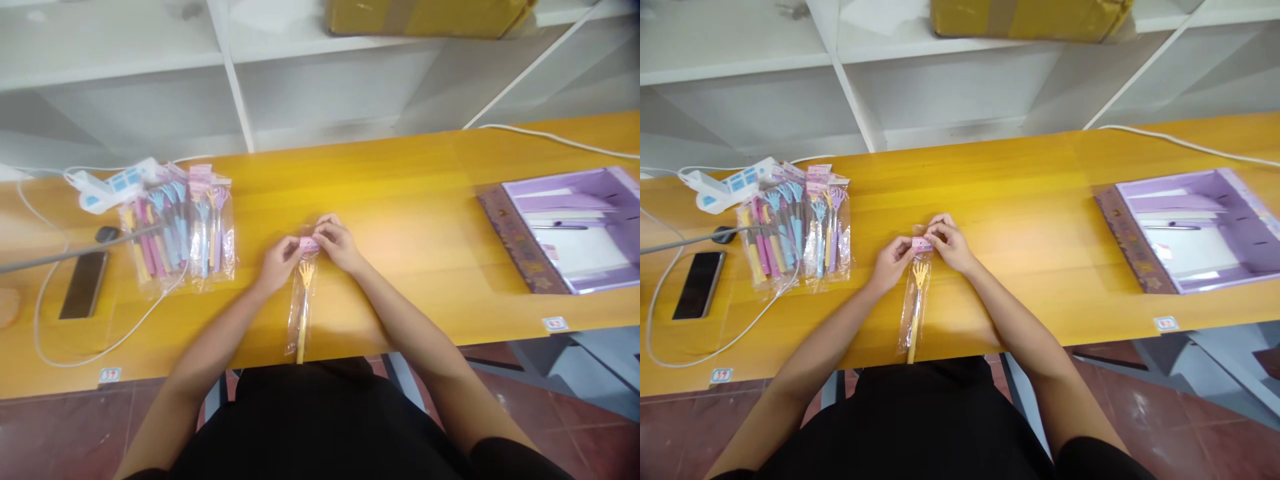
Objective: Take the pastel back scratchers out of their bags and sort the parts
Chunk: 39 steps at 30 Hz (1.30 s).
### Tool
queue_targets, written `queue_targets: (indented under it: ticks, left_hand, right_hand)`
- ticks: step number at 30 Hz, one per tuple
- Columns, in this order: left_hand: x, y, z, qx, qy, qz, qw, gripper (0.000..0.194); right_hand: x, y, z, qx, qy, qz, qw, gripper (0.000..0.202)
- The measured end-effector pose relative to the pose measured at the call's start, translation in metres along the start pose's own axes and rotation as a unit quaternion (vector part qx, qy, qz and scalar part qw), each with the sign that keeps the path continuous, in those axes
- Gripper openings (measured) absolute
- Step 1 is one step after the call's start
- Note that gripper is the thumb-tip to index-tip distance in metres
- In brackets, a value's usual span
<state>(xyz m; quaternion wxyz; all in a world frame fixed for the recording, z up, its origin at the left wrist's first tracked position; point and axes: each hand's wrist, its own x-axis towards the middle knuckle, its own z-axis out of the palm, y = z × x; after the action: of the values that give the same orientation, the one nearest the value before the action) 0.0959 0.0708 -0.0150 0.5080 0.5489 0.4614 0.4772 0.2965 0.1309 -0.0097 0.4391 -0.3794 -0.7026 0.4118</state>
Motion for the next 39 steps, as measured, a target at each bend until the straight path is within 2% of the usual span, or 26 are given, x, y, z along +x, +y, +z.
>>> queue_targets:
  ticks: [4, 14, 17, 19, 20, 22, 24, 26, 28, 30, 31, 33, 35, 37, 39]
  left_hand:
    - [0.002, 0.003, -0.001, 0.002, 0.002, -0.007, 1.000, 0.024]
    - [0.002, -0.004, -0.002, 0.005, -0.015, -0.024, 1.000, 0.023]
    - [-0.001, -0.001, -0.002, 0.028, -0.013, -0.012, 0.999, 0.017]
    - [-0.002, 0.004, -0.003, 0.021, -0.004, -0.018, 1.000, 0.017]
    - [-0.003, 0.006, -0.003, 0.009, 0.003, -0.022, 1.000, 0.019]
    - [-0.003, 0.007, -0.004, -0.023, 0.024, -0.029, 0.999, 0.022]
    - [-0.001, 0.006, -0.006, -0.060, 0.044, -0.032, 0.997, 0.026]
    - [0.000, 0.001, -0.007, -0.098, 0.059, -0.034, 0.993, 0.029]
    - [0.002, -0.003, -0.008, -0.129, 0.068, -0.035, 0.989, 0.033]
    - [0.002, -0.004, -0.008, -0.140, 0.072, -0.035, 0.987, 0.037]
    - [0.002, -0.003, -0.008, -0.137, 0.069, -0.036, 0.987, 0.040]
    - [0.001, 0.002, -0.007, -0.126, 0.057, -0.033, 0.990, 0.044]
    - [-0.001, 0.009, -0.006, -0.122, 0.037, -0.027, 0.992, 0.046]
    - [-0.004, 0.015, -0.005, -0.137, -0.009, -0.042, 0.990, 0.048]
    - [-0.007, 0.020, -0.006, -0.173, -0.112, -0.102, 0.973, 0.050]
  right_hand:
    - [0.001, 0.002, 0.004, 0.019, 0.064, 0.033, 0.997, 0.035]
    - [-0.007, 0.006, 0.019, 0.049, 0.126, 0.114, 0.984, 0.043]
    - [-0.004, 0.012, 0.009, 0.085, 0.204, 0.133, 0.966, 0.046]
    - [0.000, 0.017, -0.006, 0.127, 0.230, 0.163, 0.951, 0.048]
    - [0.002, 0.019, -0.014, 0.138, 0.217, 0.179, 0.950, 0.048]
    - [0.005, 0.020, -0.026, 0.119, 0.145, 0.190, 0.964, 0.049]
    - [0.004, 0.016, -0.030, 0.042, 0.040, 0.147, 0.987, 0.047]
    - [0.000, 0.007, -0.024, -0.052, -0.030, 0.069, 0.996, 0.047]
    - [-0.007, -0.005, -0.013, -0.109, -0.027, 0.005, 0.994, 0.051]
    - [-0.013, -0.016, -0.003, -0.107, -0.007, -0.034, 0.994, 0.059]
    - [-0.015, -0.020, 0.001, -0.089, -0.016, -0.045, 0.995, 0.061]
    - [-0.017, -0.026, 0.005, -0.042, -0.063, -0.045, 0.996, 0.057]
    - [-0.016, -0.026, 0.005, 0.002, -0.089, -0.006, 0.996, 0.051]
    - [-0.014, -0.024, 0.004, 0.044, -0.035, 0.059, 0.997, 0.050]
    - [-0.011, -0.020, 0.003, 0.084, 0.087, 0.111, 0.986, 0.053]
